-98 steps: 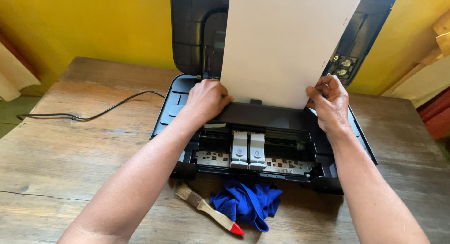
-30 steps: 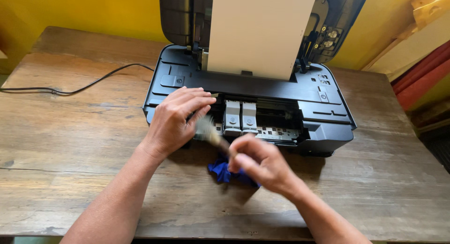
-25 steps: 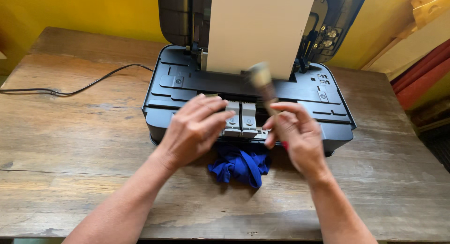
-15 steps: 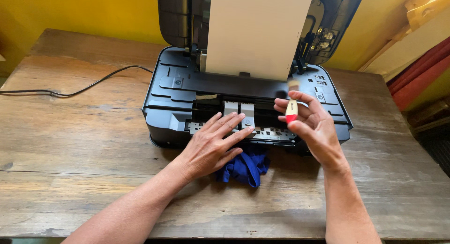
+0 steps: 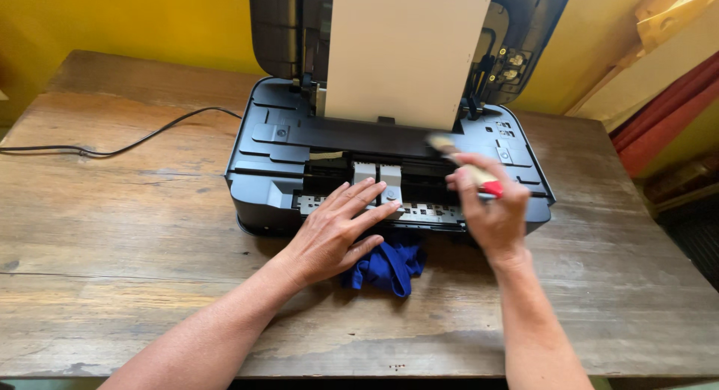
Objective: The person uses a small brush to clean the inside of a printer. They open the scanner lid and brush the glass and interior surfaces, then insert a sheet of paper into the paper feed and continue brushing the internal mechanisms and rollers.
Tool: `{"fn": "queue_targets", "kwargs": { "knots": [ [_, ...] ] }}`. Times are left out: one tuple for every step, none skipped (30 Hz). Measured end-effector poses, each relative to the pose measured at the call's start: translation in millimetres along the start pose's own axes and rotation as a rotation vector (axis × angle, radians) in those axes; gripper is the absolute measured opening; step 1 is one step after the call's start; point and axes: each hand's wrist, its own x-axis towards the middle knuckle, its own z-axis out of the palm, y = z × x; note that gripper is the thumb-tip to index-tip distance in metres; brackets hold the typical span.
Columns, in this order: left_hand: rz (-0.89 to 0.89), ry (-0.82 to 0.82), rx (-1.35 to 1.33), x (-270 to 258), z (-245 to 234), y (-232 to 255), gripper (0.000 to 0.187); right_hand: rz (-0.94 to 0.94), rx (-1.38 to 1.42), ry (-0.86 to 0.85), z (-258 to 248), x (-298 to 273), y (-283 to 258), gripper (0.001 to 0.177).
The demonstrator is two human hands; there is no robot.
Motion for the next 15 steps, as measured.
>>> {"fn": "queue_targets", "kwargs": {
  "knots": [
    [-0.002, -0.001, -0.006, 0, 0, 1, 0.056, -0.029, 0.018, -0.043, 0, -1, -3, 0.022],
    [-0.005, -0.001, -0.01, 0, -1, 1, 0.056, -0.036, 0.03, -0.043, 0, 0, -6, 0.021],
    [-0.008, -0.001, -0.013, 0, -1, 2, 0.057, -0.042, 0.043, -0.043, -1, 1, -8, 0.021],
    [-0.007, 0.007, -0.016, -1, -1, 2, 0.057, -0.047, 0.06, -0.048, -2, 0, -11, 0.02],
    [-0.006, 0.014, -0.019, -1, -1, 2, 0.056, -0.076, -0.08, 0.015, -6, 2, -12, 0.018],
    [-0.003, 0.023, -0.02, -1, -2, 2, 0.055, -0.107, -0.22, 0.079, -10, 5, -12, 0.016],
    [-0.001, 0.025, -0.018, -2, -2, 3, 0.055, -0.137, -0.359, 0.144, -11, 6, -13, 0.014],
    [0.004, 0.028, -0.016, -1, -2, 3, 0.055, -0.154, -0.341, 0.156, -12, 6, -13, 0.013],
    [0.01, 0.032, -0.014, 0, -2, 4, 0.055, -0.172, -0.324, 0.168, -12, 6, -13, 0.013],
    [0.002, 0.033, -0.014, -1, -1, 4, 0.055, -0.188, -0.308, 0.179, -12, 5, -11, 0.012],
    [-0.006, 0.033, -0.013, -1, -1, 5, 0.054, -0.199, -0.243, 0.137, -10, 2, -10, 0.012],
    [-0.012, 0.034, -0.011, 0, -2, 5, 0.054, -0.211, -0.179, 0.096, -8, 0, -9, 0.012],
    [-0.008, 0.033, -0.008, 1, -2, 4, 0.054, -0.223, -0.114, 0.055, -7, 0, -7, 0.012],
    [-0.007, 0.031, -0.007, 1, -2, 4, 0.054, -0.162, -0.112, 0.077, -7, 0, -6, 0.012],
    [-0.005, 0.028, -0.005, 0, -2, 4, 0.054, -0.1, -0.11, 0.098, -7, -1, -4, 0.013]
  ]
}}
